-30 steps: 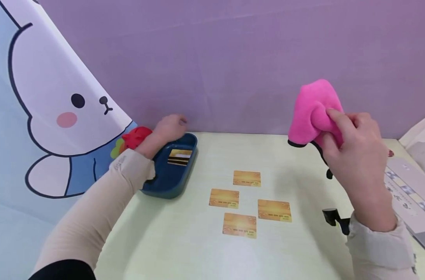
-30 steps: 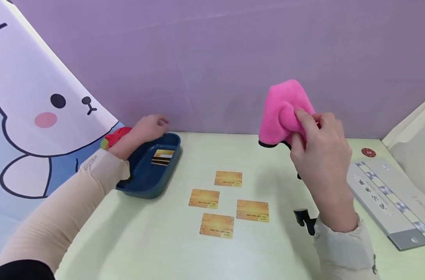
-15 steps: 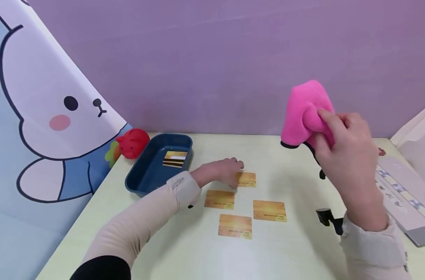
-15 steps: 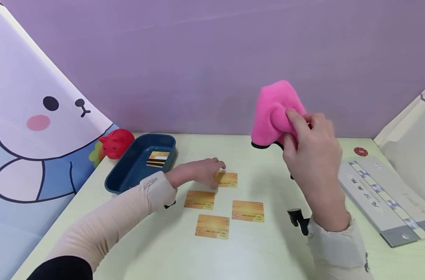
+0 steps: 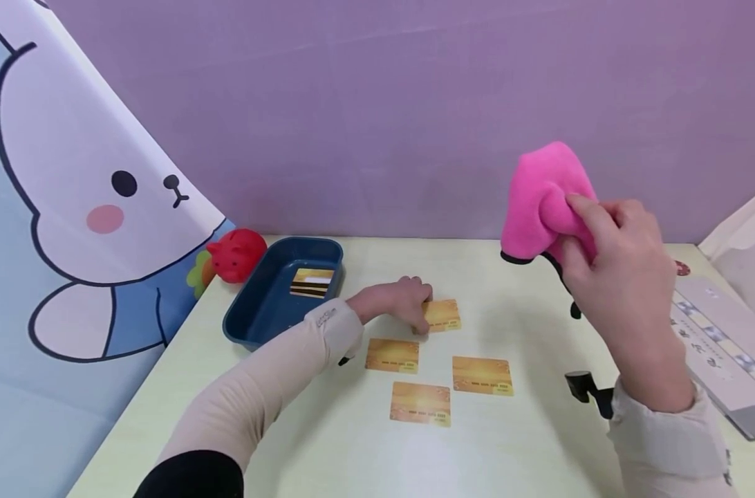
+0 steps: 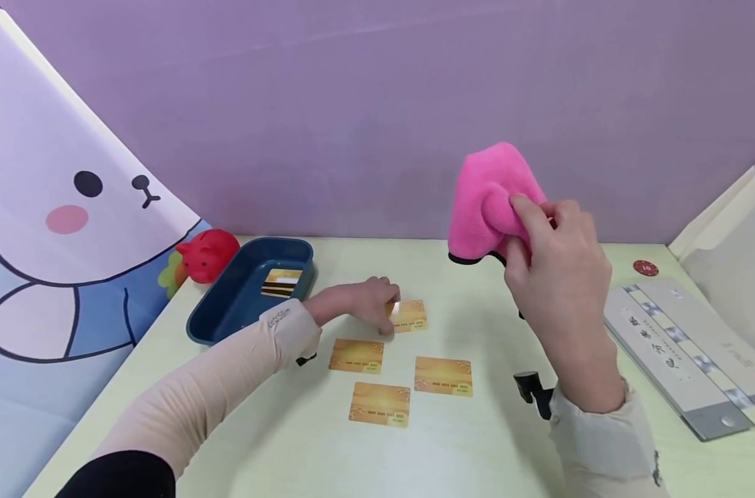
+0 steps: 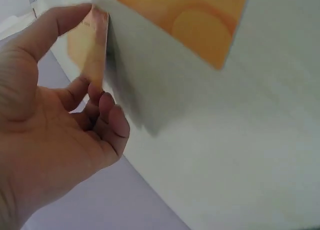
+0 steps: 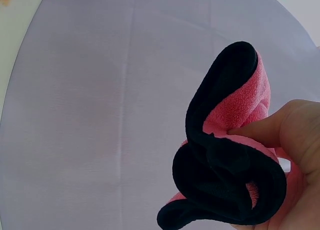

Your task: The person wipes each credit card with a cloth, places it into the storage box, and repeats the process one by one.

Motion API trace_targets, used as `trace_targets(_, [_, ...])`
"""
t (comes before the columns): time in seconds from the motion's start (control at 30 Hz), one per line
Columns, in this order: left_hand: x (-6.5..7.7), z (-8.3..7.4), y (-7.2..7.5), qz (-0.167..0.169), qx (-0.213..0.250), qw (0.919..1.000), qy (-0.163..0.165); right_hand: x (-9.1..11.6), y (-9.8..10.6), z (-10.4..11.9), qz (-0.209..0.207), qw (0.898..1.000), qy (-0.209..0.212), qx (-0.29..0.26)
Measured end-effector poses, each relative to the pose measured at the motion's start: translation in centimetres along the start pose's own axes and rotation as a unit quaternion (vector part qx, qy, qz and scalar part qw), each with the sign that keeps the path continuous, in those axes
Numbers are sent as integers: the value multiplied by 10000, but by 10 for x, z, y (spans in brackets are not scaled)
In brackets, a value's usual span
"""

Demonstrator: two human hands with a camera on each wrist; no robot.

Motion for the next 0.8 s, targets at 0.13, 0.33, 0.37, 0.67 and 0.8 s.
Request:
trace_targets(0.13, [-2, 0, -2, -225, 866, 9957, -244, 0, -1, -2, 28, 10000, -1, 73])
trace_targets(0.33, [9, 5, 11, -969, 2329, 9646, -767, 1, -2, -5, -3, 10000, -53, 64])
trace_targets(0.37, [13, 7, 17, -1179, 2608, 9544, -844, 1, -2, -5, -23, 10000, -70, 42])
trace_targets(0.67, [60, 5, 81, -3613, 5158, 7612, -1547, 1, 5, -15, -317, 9990, -315, -47])
trace_targets(0.8, [71, -1, 89, -3977, 5596, 7061, -1734, 1, 6, -17, -355, 9985, -395, -88])
Point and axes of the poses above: each hand's wrist, its own x-axis away from the middle knuckle, its own y-axis out of the back of the hand, z = x × y, the point moved 7 cm from there along -x, towards the middle knuckle
